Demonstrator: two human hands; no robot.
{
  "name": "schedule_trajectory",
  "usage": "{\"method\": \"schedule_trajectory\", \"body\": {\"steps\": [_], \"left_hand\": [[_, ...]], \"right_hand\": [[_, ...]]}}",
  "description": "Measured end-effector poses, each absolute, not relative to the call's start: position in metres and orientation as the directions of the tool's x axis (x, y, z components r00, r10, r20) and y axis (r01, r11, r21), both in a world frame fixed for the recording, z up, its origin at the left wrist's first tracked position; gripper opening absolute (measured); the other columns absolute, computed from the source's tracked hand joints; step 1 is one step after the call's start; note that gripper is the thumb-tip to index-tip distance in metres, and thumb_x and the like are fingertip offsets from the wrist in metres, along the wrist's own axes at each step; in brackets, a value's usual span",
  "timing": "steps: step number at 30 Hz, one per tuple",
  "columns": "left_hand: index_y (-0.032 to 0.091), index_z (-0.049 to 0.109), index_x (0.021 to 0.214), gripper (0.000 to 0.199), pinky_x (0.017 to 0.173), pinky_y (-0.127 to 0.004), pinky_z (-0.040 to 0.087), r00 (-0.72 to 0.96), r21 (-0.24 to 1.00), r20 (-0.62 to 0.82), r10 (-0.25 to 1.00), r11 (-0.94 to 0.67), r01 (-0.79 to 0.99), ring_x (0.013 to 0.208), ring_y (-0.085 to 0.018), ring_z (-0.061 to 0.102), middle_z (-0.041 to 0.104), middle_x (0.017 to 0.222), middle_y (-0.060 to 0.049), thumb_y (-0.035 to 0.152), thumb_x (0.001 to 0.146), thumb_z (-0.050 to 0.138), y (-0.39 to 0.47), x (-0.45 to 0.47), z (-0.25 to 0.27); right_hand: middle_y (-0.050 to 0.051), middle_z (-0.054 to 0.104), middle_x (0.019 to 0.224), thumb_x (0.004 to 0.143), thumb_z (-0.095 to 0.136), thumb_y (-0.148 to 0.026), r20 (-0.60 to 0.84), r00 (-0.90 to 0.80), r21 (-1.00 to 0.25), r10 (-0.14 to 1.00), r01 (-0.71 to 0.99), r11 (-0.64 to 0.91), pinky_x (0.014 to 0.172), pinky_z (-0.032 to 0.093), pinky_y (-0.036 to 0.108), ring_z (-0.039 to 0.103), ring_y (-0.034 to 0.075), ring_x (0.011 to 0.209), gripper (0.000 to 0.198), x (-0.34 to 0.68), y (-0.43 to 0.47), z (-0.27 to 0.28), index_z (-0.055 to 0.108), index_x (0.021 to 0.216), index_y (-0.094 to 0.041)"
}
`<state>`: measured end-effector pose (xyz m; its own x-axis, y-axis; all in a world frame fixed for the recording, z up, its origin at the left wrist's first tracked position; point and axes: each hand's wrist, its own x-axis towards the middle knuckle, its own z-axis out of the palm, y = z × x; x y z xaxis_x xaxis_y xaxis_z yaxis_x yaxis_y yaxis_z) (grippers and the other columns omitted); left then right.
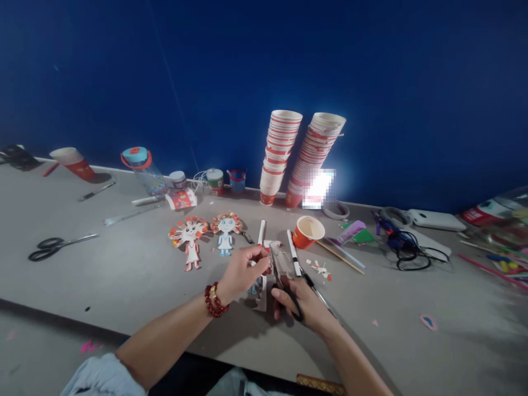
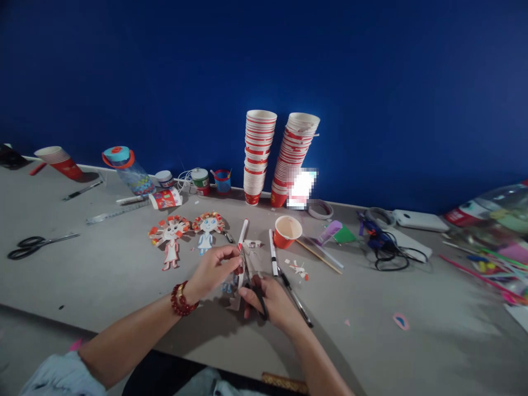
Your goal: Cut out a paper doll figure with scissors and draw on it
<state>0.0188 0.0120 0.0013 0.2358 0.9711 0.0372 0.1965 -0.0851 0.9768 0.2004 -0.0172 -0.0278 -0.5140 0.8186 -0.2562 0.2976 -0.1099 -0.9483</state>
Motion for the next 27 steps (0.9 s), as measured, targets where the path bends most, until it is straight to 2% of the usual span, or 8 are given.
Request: {"method": "schedule_trajectory", "body": {"steps": [10,17,24,27], "left_hand": [[0.016,0.054,0.064,0.014,0.052,-0.019,0.036,0.196,0.996,-0.017,0.981,0.001,0.084,0.053,-0.01,0.05,0.055,0.055,0.003,0.023,0.076,0.053,0.02,0.018,-0.007],[0.016,0.054,0.063,0.013,0.056,-0.021,0.04,0.261,0.999,-0.033,0.965,0.022,0.044,0.057,-0.011,0.053,0.058,0.057,0.002,0.021,0.075,0.054,0.017,0.019,-0.007],[0.017,0.051,0.06,0.014,0.053,-0.02,0.037,0.283,0.994,-0.102,0.954,0.109,-0.009,0.053,-0.01,0.05,0.057,0.055,0.002,0.022,0.073,0.054,0.017,0.021,-0.008],[0.017,0.051,0.059,0.014,0.053,-0.02,0.037,0.279,0.994,-0.099,0.955,0.109,-0.02,0.053,-0.01,0.05,0.057,0.055,0.002,0.022,0.072,0.054,0.017,0.021,-0.007]], "right_hand": [[0.002,0.067,0.056,0.081,0.055,-0.067,-0.332,-0.459,-0.913,0.824,0.375,-0.159,0.039,0.03,0.02,0.044,0.009,0.038,0.05,0.2,-0.018,-0.032,0.051,0.074,-0.018],[0.001,0.063,0.056,0.082,0.052,-0.069,-0.178,-0.477,-0.939,0.861,0.343,-0.004,0.046,0.037,0.023,0.054,0.014,0.047,0.052,0.198,-0.015,-0.026,0.056,0.069,-0.018],[0.0,0.059,0.052,0.079,0.055,-0.069,-0.159,-0.437,-0.914,0.886,0.404,0.035,0.047,0.039,0.024,0.055,0.016,0.048,0.052,0.197,-0.014,-0.02,0.054,0.063,-0.02],[0.0,0.06,0.052,0.077,0.057,-0.07,-0.191,-0.426,-0.911,0.884,0.413,0.002,0.046,0.041,0.024,0.057,0.016,0.047,0.051,0.196,-0.015,-0.017,0.052,0.063,-0.02]]}}
